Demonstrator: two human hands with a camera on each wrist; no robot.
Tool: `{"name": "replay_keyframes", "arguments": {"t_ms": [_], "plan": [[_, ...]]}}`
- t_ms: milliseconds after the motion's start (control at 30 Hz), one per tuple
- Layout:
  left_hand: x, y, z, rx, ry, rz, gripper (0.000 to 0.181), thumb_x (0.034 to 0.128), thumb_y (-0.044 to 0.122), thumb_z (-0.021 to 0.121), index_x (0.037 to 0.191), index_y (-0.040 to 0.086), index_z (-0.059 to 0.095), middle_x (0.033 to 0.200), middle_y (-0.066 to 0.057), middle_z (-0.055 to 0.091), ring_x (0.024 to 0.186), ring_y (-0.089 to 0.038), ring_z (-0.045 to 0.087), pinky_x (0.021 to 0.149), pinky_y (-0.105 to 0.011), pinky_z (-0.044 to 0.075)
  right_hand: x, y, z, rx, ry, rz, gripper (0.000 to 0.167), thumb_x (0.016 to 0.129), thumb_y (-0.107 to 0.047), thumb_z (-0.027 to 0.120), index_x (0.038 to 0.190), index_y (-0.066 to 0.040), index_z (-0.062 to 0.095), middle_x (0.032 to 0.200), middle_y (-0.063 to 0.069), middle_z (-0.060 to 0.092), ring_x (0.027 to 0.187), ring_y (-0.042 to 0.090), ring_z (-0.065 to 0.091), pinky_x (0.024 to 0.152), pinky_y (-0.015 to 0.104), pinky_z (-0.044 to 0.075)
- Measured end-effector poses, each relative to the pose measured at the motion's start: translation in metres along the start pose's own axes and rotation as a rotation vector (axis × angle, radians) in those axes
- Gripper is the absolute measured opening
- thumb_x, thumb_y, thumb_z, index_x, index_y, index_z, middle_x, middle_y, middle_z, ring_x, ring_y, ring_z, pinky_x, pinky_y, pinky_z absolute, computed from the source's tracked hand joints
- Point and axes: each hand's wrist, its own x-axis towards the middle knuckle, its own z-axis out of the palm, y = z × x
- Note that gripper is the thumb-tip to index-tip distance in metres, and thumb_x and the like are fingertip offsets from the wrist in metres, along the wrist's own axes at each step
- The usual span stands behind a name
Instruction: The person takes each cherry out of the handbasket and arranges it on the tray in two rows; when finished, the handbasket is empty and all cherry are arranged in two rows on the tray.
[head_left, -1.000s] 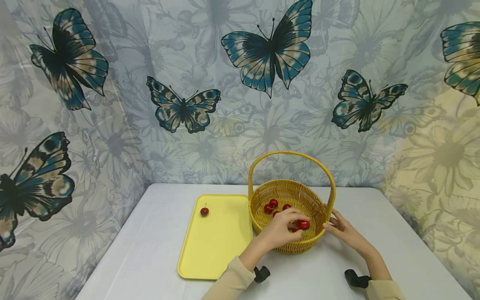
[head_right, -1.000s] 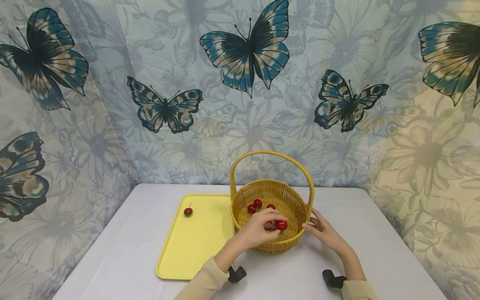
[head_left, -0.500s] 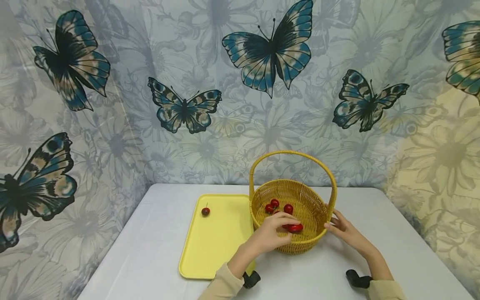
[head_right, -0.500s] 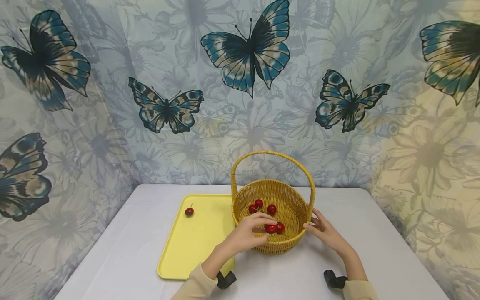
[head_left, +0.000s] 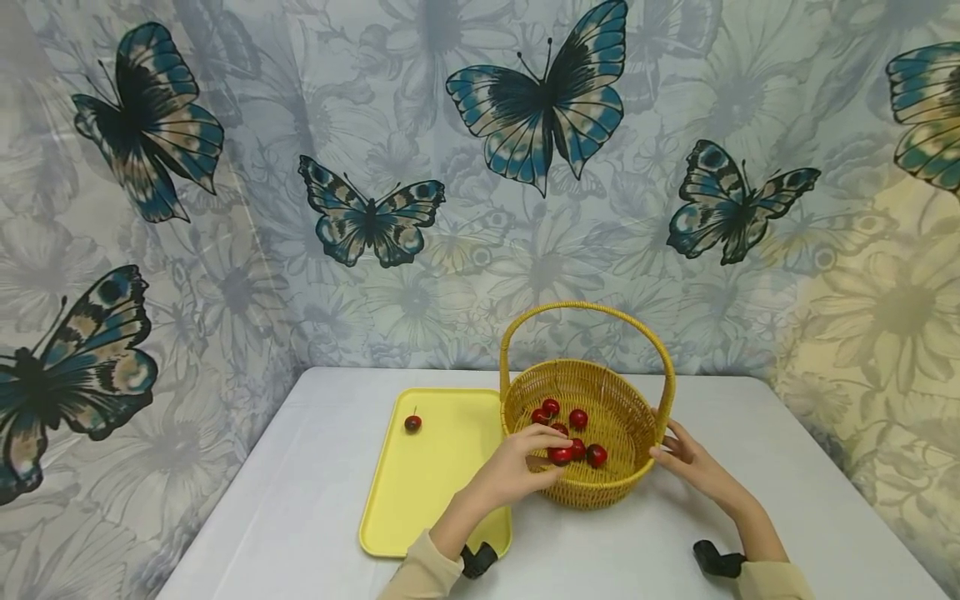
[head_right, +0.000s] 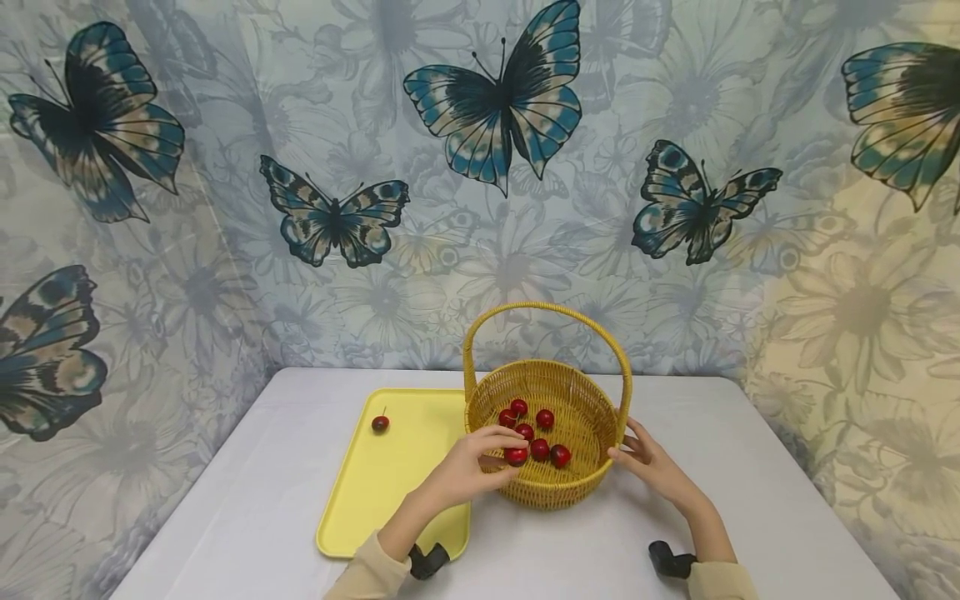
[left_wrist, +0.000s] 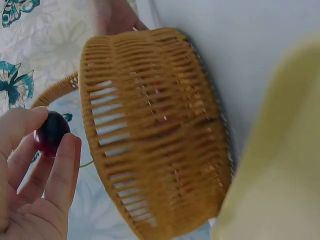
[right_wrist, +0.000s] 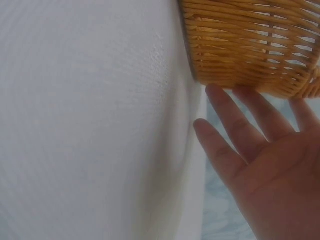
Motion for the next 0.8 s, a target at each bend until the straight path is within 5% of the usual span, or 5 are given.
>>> {"name": "replay_keyframes", "arguments": {"t_ms": [200,400,633,700,800], "plan": [[-0.009,-0.009,-0.012,0.025,-0.01,-0.005,0.031,0.0872,0.014,0.065,0.118,0.015,0.064,0.121,0.003,0.058,0.102,-0.005,0.058,0.074,-0.019,0.054,0.0,0.002,-0.001,-0.01,0.002,0.0,0.066,0.098,-0.017,0.045,0.15,-0.012,0.004,0.142,0.034,0.029,0.125,0.044,0.037,0.094,0.057,0.042],[-0.021,-0.02,-0.027,0.049,-0.013,-0.027,0.034,0.0869,0.012,0.065,0.121,0.014,0.062,0.122,0.002,0.06,0.102,-0.006,0.059,0.083,-0.019,0.051,0.0,0.003,-0.001,-0.002,0.004,0.004,0.066,0.098,-0.018,0.046,0.15,-0.013,0.005,0.142,0.033,0.03,0.113,-0.006,0.044,0.095,0.057,0.041],[-0.033,-0.028,-0.041,0.081,0.007,-0.061,0.038,0.0861,0.013,0.066,0.123,0.021,0.06,0.123,0.005,0.059,0.11,-0.01,0.057,0.086,-0.02,0.05,-0.001,0.0,0.0,0.005,0.002,-0.006,0.066,0.098,-0.018,0.045,0.15,-0.012,0.004,0.141,0.034,0.029,0.126,0.046,0.034,0.094,0.059,0.04],[-0.037,-0.032,-0.044,0.08,0.011,-0.058,0.038,0.0856,0.011,0.066,0.123,0.019,0.061,0.123,0.004,0.059,0.109,-0.01,0.057,0.086,-0.021,0.05,-0.001,0.0,-0.001,0.005,0.002,-0.01,0.066,0.098,-0.017,0.045,0.15,-0.011,0.005,0.141,0.033,0.03,0.126,0.043,0.036,0.094,0.054,0.043],[-0.043,-0.036,-0.048,0.076,0.015,-0.059,0.038,0.0851,0.009,0.067,0.122,0.016,0.061,0.122,0.004,0.06,0.11,-0.011,0.057,0.087,-0.024,0.051,-0.001,0.0,-0.001,0.004,0.0,-0.013,0.065,0.098,-0.016,0.046,0.149,-0.01,0.006,0.141,0.033,0.03,0.123,0.018,0.047,0.093,0.038,0.047]]}}
